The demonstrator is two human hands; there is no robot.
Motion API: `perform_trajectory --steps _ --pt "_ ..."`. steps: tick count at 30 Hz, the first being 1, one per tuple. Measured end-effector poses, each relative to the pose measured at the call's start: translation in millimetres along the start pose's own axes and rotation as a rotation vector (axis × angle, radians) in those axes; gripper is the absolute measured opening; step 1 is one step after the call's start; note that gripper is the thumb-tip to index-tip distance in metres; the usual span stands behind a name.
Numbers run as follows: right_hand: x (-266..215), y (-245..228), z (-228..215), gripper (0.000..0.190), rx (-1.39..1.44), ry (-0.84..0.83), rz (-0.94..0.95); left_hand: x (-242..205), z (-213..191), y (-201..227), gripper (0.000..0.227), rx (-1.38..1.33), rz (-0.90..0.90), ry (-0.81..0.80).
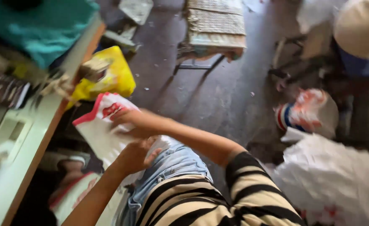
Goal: A person is seen folding and stacking small white garments with red trim at a sewing factory workstation.
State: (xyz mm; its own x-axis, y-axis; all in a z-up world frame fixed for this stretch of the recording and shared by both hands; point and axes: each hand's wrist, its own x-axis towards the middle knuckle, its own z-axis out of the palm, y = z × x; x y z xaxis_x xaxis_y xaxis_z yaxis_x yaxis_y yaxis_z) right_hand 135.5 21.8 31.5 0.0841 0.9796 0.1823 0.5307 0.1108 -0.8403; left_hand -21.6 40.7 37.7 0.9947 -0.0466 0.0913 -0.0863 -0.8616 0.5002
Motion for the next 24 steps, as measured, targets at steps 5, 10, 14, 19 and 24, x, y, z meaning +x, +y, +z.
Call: perform_trajectory --steps 5,10,14,19,24 --pt "54 -9 51 0.065 -0.721 -0.215 -0.265 -19 94 -35 0.055 0.143 0.113 -0.097" --pt "67 30 72 0.084 -0.814 -0.426 -0.144 8 20 21 0.057 -0.301 0.044 -0.095" --pt "72 49 78 0.086 -0.765 -0.298 -0.101 8 53 25 0.051 -0.191 0.144 -0.052" --pt "67 62 94 0.081 -0.746 -0.332 -0.056 12 40 33 0.031 -0.375 -0.024 -0.165" --pt "68 62 94 0.077 -0.728 -0.362 0.011 12 35 30 0.025 -0.478 -0.057 -0.155"
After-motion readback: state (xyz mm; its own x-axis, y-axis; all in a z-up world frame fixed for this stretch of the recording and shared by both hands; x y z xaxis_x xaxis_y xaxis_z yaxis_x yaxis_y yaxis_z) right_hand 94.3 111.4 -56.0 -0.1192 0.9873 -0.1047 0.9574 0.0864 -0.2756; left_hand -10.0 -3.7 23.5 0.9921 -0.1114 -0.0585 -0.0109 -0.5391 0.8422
